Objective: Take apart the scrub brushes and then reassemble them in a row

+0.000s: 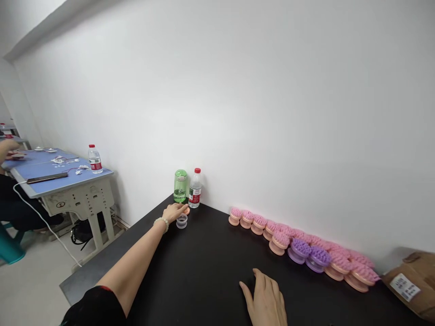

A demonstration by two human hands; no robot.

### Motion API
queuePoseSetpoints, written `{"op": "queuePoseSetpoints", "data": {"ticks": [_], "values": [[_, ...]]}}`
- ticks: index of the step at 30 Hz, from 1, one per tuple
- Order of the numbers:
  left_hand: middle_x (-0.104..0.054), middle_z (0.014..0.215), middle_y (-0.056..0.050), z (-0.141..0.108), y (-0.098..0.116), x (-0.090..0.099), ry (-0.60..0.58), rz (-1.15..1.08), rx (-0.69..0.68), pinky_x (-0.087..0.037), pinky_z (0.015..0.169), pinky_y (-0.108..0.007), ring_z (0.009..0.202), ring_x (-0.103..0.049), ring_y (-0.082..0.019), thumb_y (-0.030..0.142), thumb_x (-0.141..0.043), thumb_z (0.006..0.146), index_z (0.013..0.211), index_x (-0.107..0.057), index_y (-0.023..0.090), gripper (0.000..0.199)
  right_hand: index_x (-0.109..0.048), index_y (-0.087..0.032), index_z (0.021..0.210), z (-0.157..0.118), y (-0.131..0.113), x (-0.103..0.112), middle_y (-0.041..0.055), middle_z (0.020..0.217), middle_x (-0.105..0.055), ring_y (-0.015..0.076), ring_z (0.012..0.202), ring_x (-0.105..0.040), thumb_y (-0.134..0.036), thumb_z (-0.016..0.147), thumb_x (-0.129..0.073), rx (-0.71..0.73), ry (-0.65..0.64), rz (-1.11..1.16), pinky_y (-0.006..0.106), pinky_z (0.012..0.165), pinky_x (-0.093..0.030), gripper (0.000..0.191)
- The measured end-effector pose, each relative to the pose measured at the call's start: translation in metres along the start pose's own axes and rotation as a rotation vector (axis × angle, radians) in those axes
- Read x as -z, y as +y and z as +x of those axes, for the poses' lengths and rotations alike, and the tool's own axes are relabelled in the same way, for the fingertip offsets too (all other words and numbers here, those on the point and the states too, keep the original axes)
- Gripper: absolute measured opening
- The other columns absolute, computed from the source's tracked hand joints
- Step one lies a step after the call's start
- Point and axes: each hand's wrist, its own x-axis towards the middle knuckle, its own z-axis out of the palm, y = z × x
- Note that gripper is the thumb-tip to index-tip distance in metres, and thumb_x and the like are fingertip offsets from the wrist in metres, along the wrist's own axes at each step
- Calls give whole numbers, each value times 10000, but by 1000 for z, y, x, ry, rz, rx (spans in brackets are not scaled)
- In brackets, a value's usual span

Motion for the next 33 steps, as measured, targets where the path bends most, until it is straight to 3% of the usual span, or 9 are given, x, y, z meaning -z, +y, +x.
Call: {"op": "queuePoseSetpoints", "data": {"ticks": [5, 10, 15, 18, 20, 23, 25, 28, 33], "values": [[-621, 1255, -91, -21, 26, -32, -70, -25, -164, -560, 897, -442, 1058, -640, -239, 347, -598, 968, 1227, -604, 177, 309, -587, -187, 1079, 3, -3, 2, 176, 987, -706, 364, 944, -664, -554, 952, -362, 0, 2, 17, 498, 771, -529, 449], [-621, 1261, -70, -81, 68, -66, -84, -96, -292, -558, 902, -421, 1073, -634, -254, 356, -589, 971, 1198, -628, 192, 282, -570, -167, 1149, 4, -11, 11, 189, 1091, -669, 357, 1051, -620, -611, 958, -379, 26, 39, 161, 516, 896, -518, 519], [-613, 1274, -93, -140, 95, -77, -122, -167, -422, -558, 902, -431, 1066, -637, -230, 336, -593, 972, 1231, -603, 197, 295, -557, -143, 1228, 10, -19, 26, 212, 1195, -625, 365, 1144, -579, -478, 985, -372, -19, -27, 216, 575, 954, -486, 454], [-625, 1254, -102, -164, 95, -73, -180, -192, -507, -491, 1021, -487, 1149, -603, -253, 338, -526, 995, 1242, -607, 216, 287, -568, -151, 1273, 27, -32, 32, 191, 1270, -618, 342, 1196, -562, -325, 957, -477, -10, -109, 181, 553, 992, -472, 372], [-595, 1311, -102, -174, 87, -69, -148, -203, -564, -448, 1078, -506, 1238, -550, -278, 347, -498, 989, 1266, -595, 241, 312, -555, -174, 1328, 50, -45, 31, 158, 1353, -590, 311, 1250, -537, -260, 931, -553, 16, -175, 160, 508, 1041, -447, 407], [-561, 1381, -100, -180, 70, -68, -99, -150, -753, -428, 1095, -548, 1355, -442, -347, 443, -599, 922, 1239, -633, 291, 354, -515, -227, 1399, 95, -68, 16, 109, 1491, -495, 290, 1337, -463, -291, 922, -627, 84, -284, 130, 462, 1092, -409, 494], [-539, 1425, -105, -183, 62, -71, -88, -101, -908, -445, 1069, -578, 1387, -393, -400, 530, -669, 852, 1314, -598, 332, 507, -493, -263, 1421, 124, -82, 2, 95, 1557, -411, 309, 1393, -399, -327, 918, -657, 123, -360, 105, 478, 1096, -406, 533], [-520, 1466, -98, -187, 58, -79, -100, -38, -1073, -416, 1082, -616, 1405, -364, -429, 563, -701, 813, 1390, -534, 372, 631, -525, -223, 1370, 151, -96, -19, 111, 1491, -465, 318, 1302, -503, -357, 934, -654, 160, -480, 58, 539, 1031, -463, 474], [-650, 1336, -62, -184, 61, -84, -201, 26, -1189, -339, 1145, -623, 1377, -447, -372, 432, -675, 879, 1267, -626, 354, 399, -592, -186, 1256, 148, -95, -23, 89, 1297, -607, 244, 1100, -635, -335, 963, -623, 228, -585, 17, 466, 923, -545, 330]]}}
